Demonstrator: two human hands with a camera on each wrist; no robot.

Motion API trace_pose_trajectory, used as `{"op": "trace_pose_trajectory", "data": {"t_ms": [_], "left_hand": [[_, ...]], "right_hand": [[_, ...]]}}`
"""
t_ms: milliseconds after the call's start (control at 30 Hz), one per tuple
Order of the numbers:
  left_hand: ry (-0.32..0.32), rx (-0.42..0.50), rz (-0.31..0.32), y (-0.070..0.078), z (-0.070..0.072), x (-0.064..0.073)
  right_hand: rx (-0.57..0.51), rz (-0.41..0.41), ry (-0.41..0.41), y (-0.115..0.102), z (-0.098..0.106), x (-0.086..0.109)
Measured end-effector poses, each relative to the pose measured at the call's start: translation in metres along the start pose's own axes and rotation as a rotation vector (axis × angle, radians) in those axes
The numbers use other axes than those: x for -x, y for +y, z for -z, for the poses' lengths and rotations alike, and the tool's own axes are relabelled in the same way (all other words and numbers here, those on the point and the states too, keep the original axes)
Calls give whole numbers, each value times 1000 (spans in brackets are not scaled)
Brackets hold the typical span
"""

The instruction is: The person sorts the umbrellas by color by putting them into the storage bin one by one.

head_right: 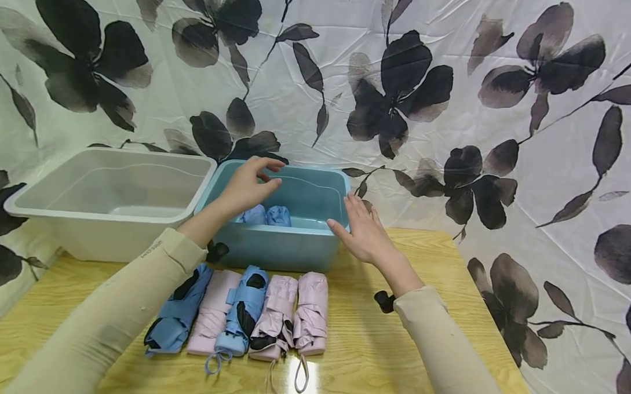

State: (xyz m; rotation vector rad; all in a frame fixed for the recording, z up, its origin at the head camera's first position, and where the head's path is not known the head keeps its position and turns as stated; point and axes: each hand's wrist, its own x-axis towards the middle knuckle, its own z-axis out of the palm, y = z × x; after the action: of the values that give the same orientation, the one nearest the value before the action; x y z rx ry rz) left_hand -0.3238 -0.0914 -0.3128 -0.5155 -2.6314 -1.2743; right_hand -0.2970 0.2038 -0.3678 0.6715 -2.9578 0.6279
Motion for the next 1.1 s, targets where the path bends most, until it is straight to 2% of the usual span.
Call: {"op": "trace_pose_trajectory", "data": {"t_ms": [167, 233, 333, 400, 567, 733, 900, 1100], "left_hand": [[193, -267, -180, 14, 10, 27], [267, -339, -252, 16, 14, 38], [343, -364, -328, 19, 19, 53], [377, -361, -348, 20, 21, 64], [431, -314, -319, 15, 28, 91], [460, -266, -260, 0, 33, 120], [442, -243, -193, -21, 37, 149], [358, -271, -90, -53, 37, 178]], "right_hand": [[-5, 6, 3, 2, -1, 0], [-7, 9, 5, 2, -2, -1], [-14, 9, 7, 3, -2, -1], [-15, 8, 8, 3, -2, -1], [-17, 8, 6, 2, -1, 0], [-21, 13, 3, 0, 0, 1], [-22, 15, 2, 0, 1, 2], [-33, 12, -1, 2, -1, 1]]}}
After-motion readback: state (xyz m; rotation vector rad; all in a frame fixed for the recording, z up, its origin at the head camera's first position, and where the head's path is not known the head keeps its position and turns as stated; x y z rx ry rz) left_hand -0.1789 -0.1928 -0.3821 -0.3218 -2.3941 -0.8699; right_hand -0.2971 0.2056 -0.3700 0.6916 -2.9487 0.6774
